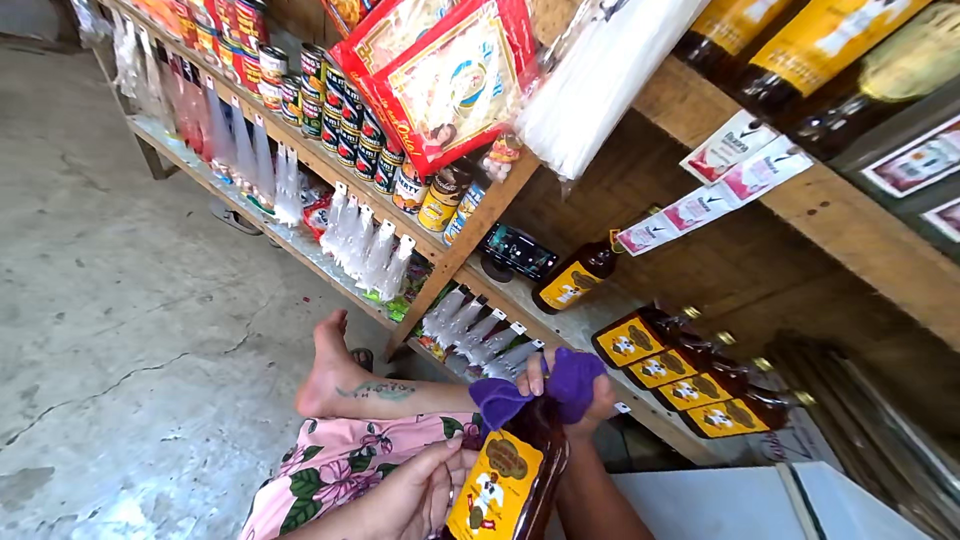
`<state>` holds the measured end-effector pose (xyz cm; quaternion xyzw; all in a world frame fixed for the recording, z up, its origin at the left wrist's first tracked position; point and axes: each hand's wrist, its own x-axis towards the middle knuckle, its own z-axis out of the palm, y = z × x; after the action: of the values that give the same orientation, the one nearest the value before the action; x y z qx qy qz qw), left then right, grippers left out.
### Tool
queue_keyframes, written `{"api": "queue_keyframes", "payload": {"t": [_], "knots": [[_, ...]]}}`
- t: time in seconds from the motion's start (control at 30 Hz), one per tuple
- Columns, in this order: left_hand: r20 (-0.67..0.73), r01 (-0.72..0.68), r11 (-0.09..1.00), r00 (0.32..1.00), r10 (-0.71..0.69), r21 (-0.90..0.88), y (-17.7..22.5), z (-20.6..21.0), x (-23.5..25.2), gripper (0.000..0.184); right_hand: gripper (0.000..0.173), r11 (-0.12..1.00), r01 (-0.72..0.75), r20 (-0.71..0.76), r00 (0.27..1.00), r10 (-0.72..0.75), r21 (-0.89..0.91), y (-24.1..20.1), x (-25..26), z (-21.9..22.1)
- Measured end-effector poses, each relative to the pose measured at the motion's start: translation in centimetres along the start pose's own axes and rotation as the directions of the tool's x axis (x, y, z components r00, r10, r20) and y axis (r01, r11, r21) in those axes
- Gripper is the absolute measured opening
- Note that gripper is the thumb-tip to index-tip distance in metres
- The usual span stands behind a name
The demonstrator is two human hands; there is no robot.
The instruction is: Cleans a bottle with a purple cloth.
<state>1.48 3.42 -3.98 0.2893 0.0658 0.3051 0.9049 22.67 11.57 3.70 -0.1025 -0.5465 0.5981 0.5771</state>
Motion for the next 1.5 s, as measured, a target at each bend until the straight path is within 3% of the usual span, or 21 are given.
{"api": "queue_keyframes", "payload": {"t": [0.13, 0.2, 0.33, 0.43, 0.53, 0.63, 0.73, 0.87, 0.97, 1.1, 1.17, 1.27, 1.37, 1.43, 1.5], "knots": [[-0.029, 0.068, 0.985, 0.997, -0.073, -0.159, -0.2, 0.0, -0.2, 0.041, 0.050, 0.997, -0.024, -0.046, 0.999, 0.028, 0.079, 2.3, -0.1, 0.2], [0.031, 0.072, 0.961, 0.997, -0.066, -0.267, -0.2, -0.5, -0.3, 0.042, 0.050, 0.993, -0.026, -0.054, 0.998, 0.032, 0.114, 3.0, 0.0, 0.1], [0.166, 0.065, 0.955, 0.986, -0.017, -0.291, -0.5, -1.3, -0.4, 0.052, 0.051, 0.988, -0.113, -0.035, 0.992, 0.118, 0.103, 3.4, -0.1, -0.7], [0.192, 0.023, 0.943, 0.980, 0.044, -0.331, -0.5, -1.3, -0.5, 0.052, 0.047, 0.983, -0.159, -0.238, 0.962, 0.134, -0.090, 2.7, -0.9, -0.4], [0.175, -0.034, 0.960, 0.981, 0.085, -0.276, -0.4, -0.7, -0.5, 0.056, 0.039, 0.866, -0.232, -0.371, 0.927, 0.057, -0.444, 1.5, -0.7, 1.3], [0.173, -0.046, 0.972, 0.981, 0.087, -0.229, -0.6, -0.6, -0.3, 0.057, 0.032, 0.677, -0.262, -0.308, 0.950, 0.055, -0.688, 1.0, -0.6, 1.7], [0.145, -0.061, 0.973, 0.985, 0.094, -0.221, -0.8, -0.5, -0.3, 0.060, 0.045, 0.391, -0.236, -0.222, 0.972, 0.081, -0.890, 0.4, -0.9, 2.5], [0.125, -0.116, 0.974, 0.982, 0.142, -0.193, -0.9, -0.2, -0.3, 0.070, 0.043, 0.190, -0.001, 0.028, 0.988, 0.152, -0.982, 0.0, -1.6, 2.9], [0.077, -0.095, 0.967, 0.990, 0.116, -0.238, -0.8, -0.1, -0.4, 0.075, 0.044, 0.088, 0.137, 0.157, 0.944, 0.290, -0.987, 0.0, -2.4, 4.1], [-0.037, -0.132, 0.967, 0.991, 0.127, -0.218, -0.5, 0.2, -0.5, 0.074, 0.034, 0.049, 0.244, 0.239, 0.857, 0.457, -0.969, 0.2, -3.3, 6.4], [-0.057, -0.146, 0.966, 0.989, 0.137, -0.213, -0.6, 0.3, -0.5, 0.075, 0.037, 0.081, 0.249, 0.257, 0.841, 0.477, -0.965, 0.2, -3.4, 6.4], [-0.033, -0.154, 0.962, 0.988, 0.150, -0.224, -0.5, 0.1, -0.5, 0.076, 0.049, 0.191, 0.206, 0.258, 0.916, 0.307, -0.960, 0.4, -3.4, 5.6], [0.024, -0.178, 0.956, 0.982, 0.188, -0.235, -0.5, -0.3, -0.5, 0.074, 0.057, 0.187, 0.166, 0.188, 0.976, 0.108, -0.968, 0.8, -3.2, 4.9], [0.048, -0.190, 0.950, 0.977, 0.208, -0.248, -0.6, -0.6, -0.4, 0.076, 0.050, 0.125, 0.203, 0.218, 0.969, 0.113, -0.971, 0.8, -3.1, 4.5], [0.058, -0.198, 0.942, 0.974, 0.221, -0.272, -0.6, -0.7, -0.4, 0.073, 0.048, 0.053, 0.305, 0.308, 0.916, 0.259, -0.951, 0.4, -3.3, 4.6]]}}
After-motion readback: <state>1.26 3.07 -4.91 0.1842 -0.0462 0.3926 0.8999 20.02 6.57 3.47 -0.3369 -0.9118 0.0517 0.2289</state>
